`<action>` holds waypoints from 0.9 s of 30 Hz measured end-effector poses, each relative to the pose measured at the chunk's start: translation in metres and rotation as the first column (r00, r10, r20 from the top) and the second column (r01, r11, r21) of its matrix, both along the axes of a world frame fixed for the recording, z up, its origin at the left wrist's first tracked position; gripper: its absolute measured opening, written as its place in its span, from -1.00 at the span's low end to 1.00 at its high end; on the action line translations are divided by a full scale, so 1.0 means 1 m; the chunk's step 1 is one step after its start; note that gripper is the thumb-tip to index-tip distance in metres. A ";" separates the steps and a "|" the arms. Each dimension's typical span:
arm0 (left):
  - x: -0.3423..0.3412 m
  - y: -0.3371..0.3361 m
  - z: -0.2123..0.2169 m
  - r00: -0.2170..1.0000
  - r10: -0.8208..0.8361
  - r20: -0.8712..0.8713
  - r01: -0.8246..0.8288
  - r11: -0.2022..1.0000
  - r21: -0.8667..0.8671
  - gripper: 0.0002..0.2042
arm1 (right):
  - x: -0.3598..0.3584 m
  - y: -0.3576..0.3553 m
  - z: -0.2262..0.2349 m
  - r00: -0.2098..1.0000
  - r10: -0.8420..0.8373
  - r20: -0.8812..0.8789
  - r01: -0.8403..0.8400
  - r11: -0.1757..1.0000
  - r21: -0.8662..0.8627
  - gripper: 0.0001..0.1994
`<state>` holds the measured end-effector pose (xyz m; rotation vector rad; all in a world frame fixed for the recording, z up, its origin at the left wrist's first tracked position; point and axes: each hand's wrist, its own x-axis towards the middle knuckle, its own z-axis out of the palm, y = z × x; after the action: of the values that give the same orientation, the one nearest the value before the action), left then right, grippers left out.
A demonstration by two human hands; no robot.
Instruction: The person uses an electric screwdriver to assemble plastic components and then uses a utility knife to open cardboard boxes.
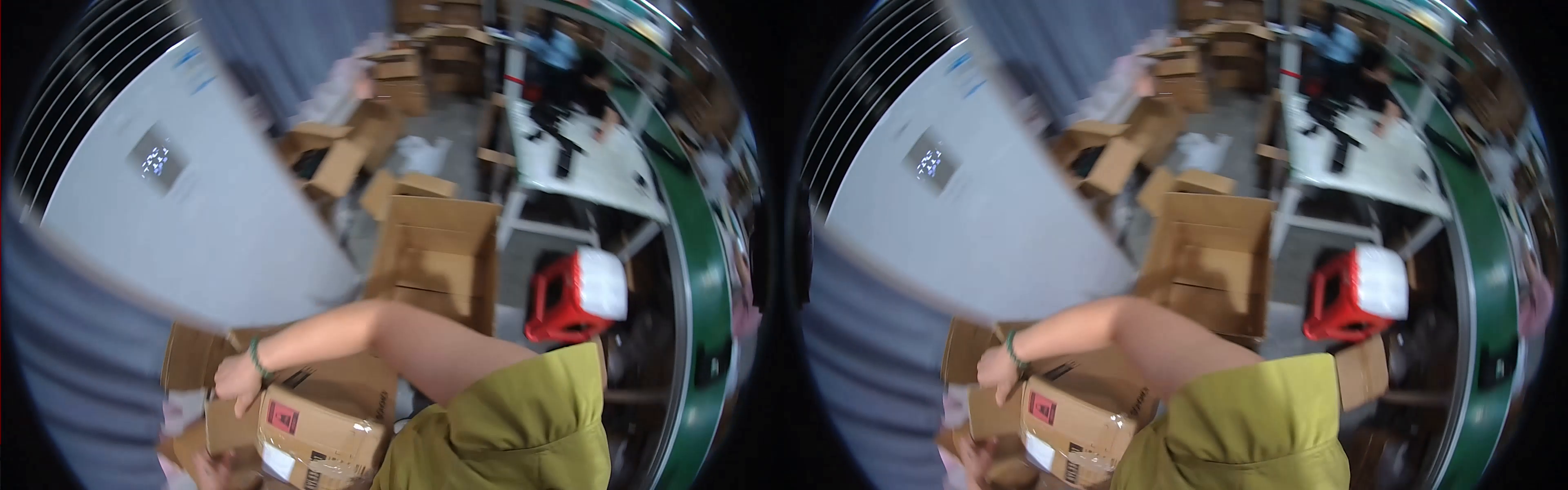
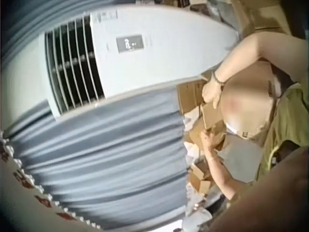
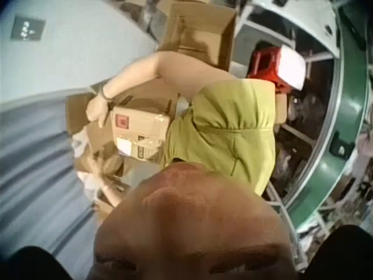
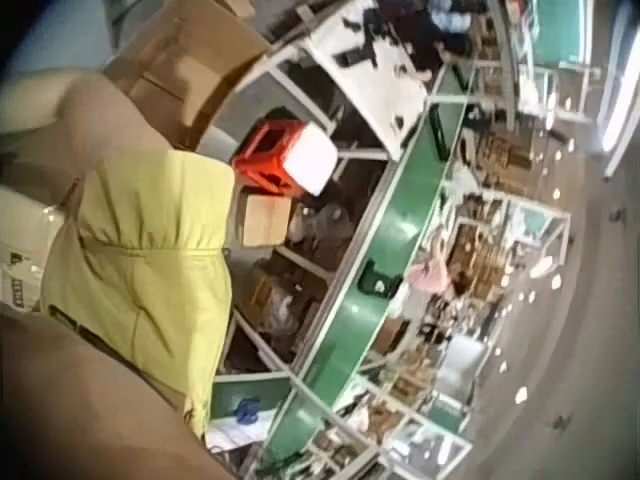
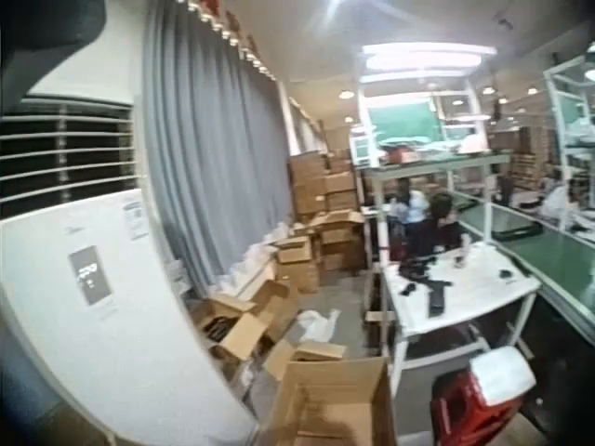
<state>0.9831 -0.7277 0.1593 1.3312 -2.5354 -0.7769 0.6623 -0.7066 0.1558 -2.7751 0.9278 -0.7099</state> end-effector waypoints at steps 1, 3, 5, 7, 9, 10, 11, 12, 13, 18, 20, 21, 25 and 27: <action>-0.027 0.021 0.010 0.998 -0.025 0.050 0.021 0.997 0.070 -0.67 | -0.009 0.007 -0.012 0.997 -0.050 0.061 0.047 0.997 0.059 -0.61; -0.039 0.054 -0.019 0.985 -0.153 0.076 0.163 0.974 -0.159 -0.75 | -0.043 0.032 -0.032 0.950 -0.198 0.243 0.157 0.971 0.178 -0.73; -0.056 0.079 -0.052 0.996 -0.088 0.028 0.091 0.986 -0.143 -0.64 | -0.102 0.092 -0.054 0.764 -0.500 0.408 0.347 0.852 0.393 -0.81; -0.081 0.100 -0.075 0.996 -0.089 0.001 0.089 0.986 -0.139 -0.57 | -0.170 0.158 -0.115 0.486 -0.646 0.589 0.455 0.762 0.460 -0.85; -0.091 0.122 -0.079 0.991 -0.026 0.131 0.030 0.999 -0.035 -0.67 | -0.238 0.263 -0.180 0.368 -0.804 0.468 0.619 0.587 0.521 -0.78; -0.075 0.135 -0.085 0.983 0.041 0.179 -0.043 0.999 0.010 -0.66 | -0.247 0.326 -0.167 0.217 -0.975 -0.055 0.805 0.146 0.575 -0.74; -0.070 0.144 -0.089 0.968 0.083 0.238 -0.099 0.994 0.056 -0.60 | -0.264 0.389 -0.186 0.122 -0.975 -0.184 0.786 -0.018 0.618 -0.70; -0.076 0.149 -0.094 0.976 0.043 0.214 -0.058 0.996 0.065 -0.60 | -0.296 0.466 -0.274 0.222 -0.917 -0.332 0.941 0.113 0.318 -0.71; -0.076 0.160 -0.102 0.984 0.060 0.170 -0.070 0.996 0.050 -0.65 | -0.287 0.516 -0.250 -0.091 -0.912 -0.399 0.813 -0.300 0.499 -0.73; -0.022 0.139 -0.240 0.982 -0.081 0.169 0.065 0.993 0.101 -0.72 | -0.323 0.672 -0.191 -0.270 -0.752 -0.601 0.385 -0.657 0.648 -0.80; -0.041 0.153 -0.265 0.955 0.278 0.107 -0.297 0.911 0.285 -0.74 | -0.355 0.692 -0.159 -0.374 -0.788 -0.490 0.443 -0.615 0.652 -0.82; -0.046 0.155 -0.282 0.951 0.292 0.103 -0.310 0.904 0.296 -0.74 | -0.384 0.687 -0.139 -0.384 -0.813 -0.438 0.503 -0.582 0.639 -0.82; -0.111 0.159 -0.282 0.963 0.254 0.091 -0.265 0.956 0.129 -0.74 | -0.491 0.707 -0.097 -0.465 -0.876 -0.128 0.715 -0.457 0.530 -0.83; -0.158 0.165 -0.281 0.964 0.253 0.077 -0.257 0.965 0.048 -0.74 | -0.542 0.707 -0.060 -0.519 -0.854 -0.019 0.632 -0.399 0.664 -0.83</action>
<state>0.8253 -0.5630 -0.1212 1.6895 -2.3411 -0.7665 0.1200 0.0006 0.0958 -0.2483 2.7023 -1.1396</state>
